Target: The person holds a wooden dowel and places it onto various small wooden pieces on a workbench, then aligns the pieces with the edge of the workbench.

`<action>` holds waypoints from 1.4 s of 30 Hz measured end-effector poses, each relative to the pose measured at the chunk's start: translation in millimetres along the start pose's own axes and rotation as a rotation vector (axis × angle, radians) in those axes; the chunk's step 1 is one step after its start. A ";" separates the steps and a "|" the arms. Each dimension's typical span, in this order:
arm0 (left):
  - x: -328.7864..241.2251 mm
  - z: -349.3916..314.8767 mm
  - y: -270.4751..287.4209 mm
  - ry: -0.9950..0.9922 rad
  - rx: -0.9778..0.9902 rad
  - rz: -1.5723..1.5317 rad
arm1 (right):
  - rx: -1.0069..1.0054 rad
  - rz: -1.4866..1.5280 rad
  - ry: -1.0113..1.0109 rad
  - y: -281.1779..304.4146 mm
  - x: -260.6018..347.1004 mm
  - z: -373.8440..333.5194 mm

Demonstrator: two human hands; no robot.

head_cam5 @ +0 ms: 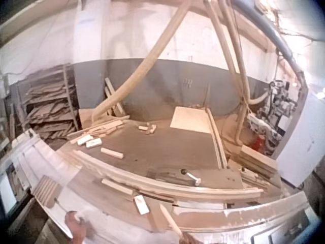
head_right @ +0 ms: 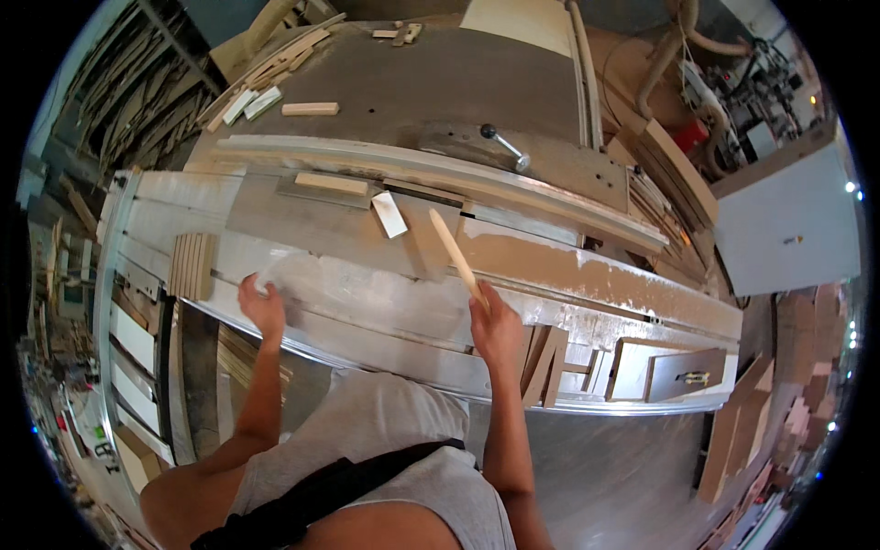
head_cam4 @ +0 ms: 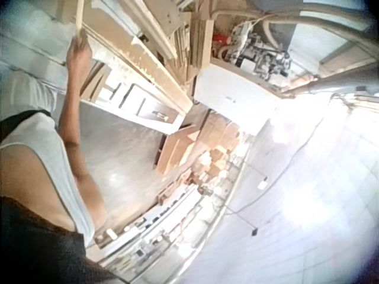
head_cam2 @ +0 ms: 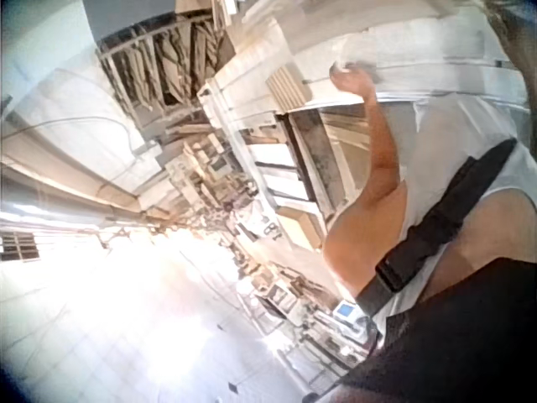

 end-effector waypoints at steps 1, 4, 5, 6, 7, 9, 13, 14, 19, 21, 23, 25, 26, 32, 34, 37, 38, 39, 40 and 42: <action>23.7 -2.6 5.5 0.069 -0.011 0.071 | 0.007 -0.053 0.038 -5.4 8.6 15.3; 61.6 -19.9 8.1 0.291 -0.047 0.231 | 0.019 -0.175 0.149 -21.6 24.8 49.8; 68.2 -25.7 6.5 0.365 -0.058 0.273 | 0.012 -0.189 0.181 -25.0 25.2 57.9; 74.5 -33.5 3.9 0.387 -0.069 0.229 | 0.018 -0.198 0.216 -30.6 31.8 63.1; 78.1 -39.6 -1.4 0.406 -0.080 0.182 | 0.034 -0.214 0.200 -34.0 35.6 64.6; 75.3 -45.2 -11.0 0.451 -0.085 0.084 | 0.046 -0.257 0.159 -31.8 41.0 64.3; 70.8 -43.4 -3.7 0.467 -0.088 0.027 | 0.048 -0.249 0.157 -28.3 45.9 52.7; 71.2 -46.2 -3.7 0.497 -0.074 0.028 | 0.051 -0.257 0.158 -26.9 44.2 50.3; 65.8 -42.3 4.3 0.577 -0.027 0.005 | 0.104 -0.314 0.077 -25.0 57.0 34.9; 70.6 -43.3 -0.5 0.537 -0.051 0.003 | 0.067 -0.273 0.078 -25.3 52.3 31.1; 75.5 -45.1 -4.7 0.504 -0.081 0.009 | 0.050 -0.268 0.059 -24.0 54.3 32.6; 75.0 -45.3 -4.6 0.473 -0.110 0.018 | 0.046 -0.274 0.008 -24.8 54.2 34.7; 76.3 -45.5 -4.5 0.471 -0.111 0.015 | 0.052 -0.281 -0.030 -26.4 53.1 36.7; 75.3 -46.2 -5.3 0.471 -0.115 -0.018 | 0.046 -0.321 0.013 -24.5 44.1 43.7; 74.7 -45.7 -3.1 0.494 -0.102 -0.019 | 0.053 -0.320 0.041 -22.1 41.6 41.4; 73.0 -45.7 -1.5 0.508 -0.077 -0.030 | 0.033 -0.287 0.089 -15.5 41.0 39.0; 71.4 -45.0 -0.6 0.505 -0.087 -0.032 | 0.018 -0.273 0.127 -13.4 40.3 40.2; 69.5 -44.1 0.1 0.497 -0.093 -0.036 | 0.000 -0.260 0.161 -10.9 45.7 38.5; 68.2 -44.1 0.2 0.489 -0.099 -0.040 | 0.014 -0.271 0.118 -12.4 47.9 38.7; 74.7 -46.6 -2.0 0.494 -0.098 -0.015 | 0.039 -0.289 0.036 -18.4 56.6 44.7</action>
Point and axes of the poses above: each hand's wrist, its own z-axis towards the middle knuckle, its own y-axis out of the back of the hand, x = y × z, the point moved 5 cm from there along z, towards the middle knuckle, and after that the axes turned 10 degrees about z, right-handed, at the moved point
